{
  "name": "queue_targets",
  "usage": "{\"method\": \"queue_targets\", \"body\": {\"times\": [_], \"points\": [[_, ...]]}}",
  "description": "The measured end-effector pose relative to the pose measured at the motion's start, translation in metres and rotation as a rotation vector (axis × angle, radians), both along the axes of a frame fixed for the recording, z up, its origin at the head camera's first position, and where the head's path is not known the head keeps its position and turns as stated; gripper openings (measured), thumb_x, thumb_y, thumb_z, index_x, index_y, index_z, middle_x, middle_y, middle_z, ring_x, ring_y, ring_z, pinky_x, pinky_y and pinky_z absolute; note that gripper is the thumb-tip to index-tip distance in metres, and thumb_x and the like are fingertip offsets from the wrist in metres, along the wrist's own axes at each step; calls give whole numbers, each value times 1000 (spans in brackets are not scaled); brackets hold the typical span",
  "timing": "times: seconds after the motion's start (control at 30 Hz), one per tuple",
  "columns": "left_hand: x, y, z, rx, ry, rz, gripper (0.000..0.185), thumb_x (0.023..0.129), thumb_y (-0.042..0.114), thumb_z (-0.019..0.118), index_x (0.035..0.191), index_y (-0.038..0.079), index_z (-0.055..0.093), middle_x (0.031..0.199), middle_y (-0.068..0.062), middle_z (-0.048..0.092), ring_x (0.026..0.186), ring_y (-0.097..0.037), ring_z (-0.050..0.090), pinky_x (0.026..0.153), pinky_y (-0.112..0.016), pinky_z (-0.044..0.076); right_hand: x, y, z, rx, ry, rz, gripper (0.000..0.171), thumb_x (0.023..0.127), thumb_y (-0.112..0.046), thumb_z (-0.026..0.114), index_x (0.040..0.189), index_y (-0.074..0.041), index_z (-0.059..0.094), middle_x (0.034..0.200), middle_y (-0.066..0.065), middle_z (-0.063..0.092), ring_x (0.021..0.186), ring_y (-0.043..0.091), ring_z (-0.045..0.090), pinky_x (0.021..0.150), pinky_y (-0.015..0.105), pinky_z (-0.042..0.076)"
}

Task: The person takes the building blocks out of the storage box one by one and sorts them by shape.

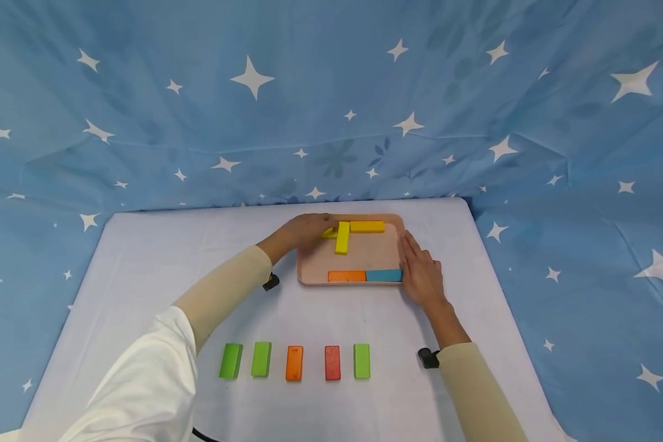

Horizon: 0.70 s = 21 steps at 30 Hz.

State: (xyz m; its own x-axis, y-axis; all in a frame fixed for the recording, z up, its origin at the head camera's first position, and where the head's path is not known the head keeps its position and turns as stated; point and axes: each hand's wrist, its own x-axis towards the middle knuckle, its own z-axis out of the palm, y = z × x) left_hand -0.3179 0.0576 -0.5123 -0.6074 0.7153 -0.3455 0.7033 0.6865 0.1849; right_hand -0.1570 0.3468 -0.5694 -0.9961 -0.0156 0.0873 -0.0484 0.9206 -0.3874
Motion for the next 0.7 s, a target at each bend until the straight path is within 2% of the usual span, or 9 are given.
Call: {"method": "queue_targets", "body": {"times": [0.23,0.37,0.47,0.53,0.6,0.7], "points": [[11,3,-13,52,-21,-63,37,110,11,50,144,24,50,146,-8,54,123,-25,58,116,-41,44,18,3,-6,15,-26,-17,57,110,-15,42,165,-9,27,173,7,24,114,41,55,85,61,44],[17,1,-11,85,-8,-43,51,105,6,57,150,29,48,151,-9,49,126,-26,57,115,-42,46,19,3,-8,15,-13,0,57,110,-15,41,165,-9,27,173,7,24,113,42,55,84,61,44],[18,-5,-1,126,-4,0,66,100,3,64,154,34,46,153,-11,45,129,-27,55,110,-45,50,13,1,-7,7,-5,12,57,111,-16,41,165,-10,26,174,6,23,113,42,54,84,61,44],[19,-11,11,159,-12,30,69,98,2,65,155,36,46,148,-11,46,123,-26,56,100,-44,55,7,-1,-6,8,-3,11,57,111,-17,41,165,-10,26,174,6,22,114,42,54,84,61,44],[22,-17,24,193,-12,62,67,99,5,65,155,37,46,139,-10,48,113,-25,56,91,-41,56,3,-3,-4,9,-5,9,57,111,-17,40,166,-10,25,174,6,22,114,42,54,84,61,44],[32,-31,46,253,-15,118,57,102,15,64,153,35,49,129,-9,50,104,-23,55,87,-39,55,-3,-3,-2,14,-9,3,58,111,-17,39,166,-11,24,174,6,21,115,43,53,84,61,43]]}}
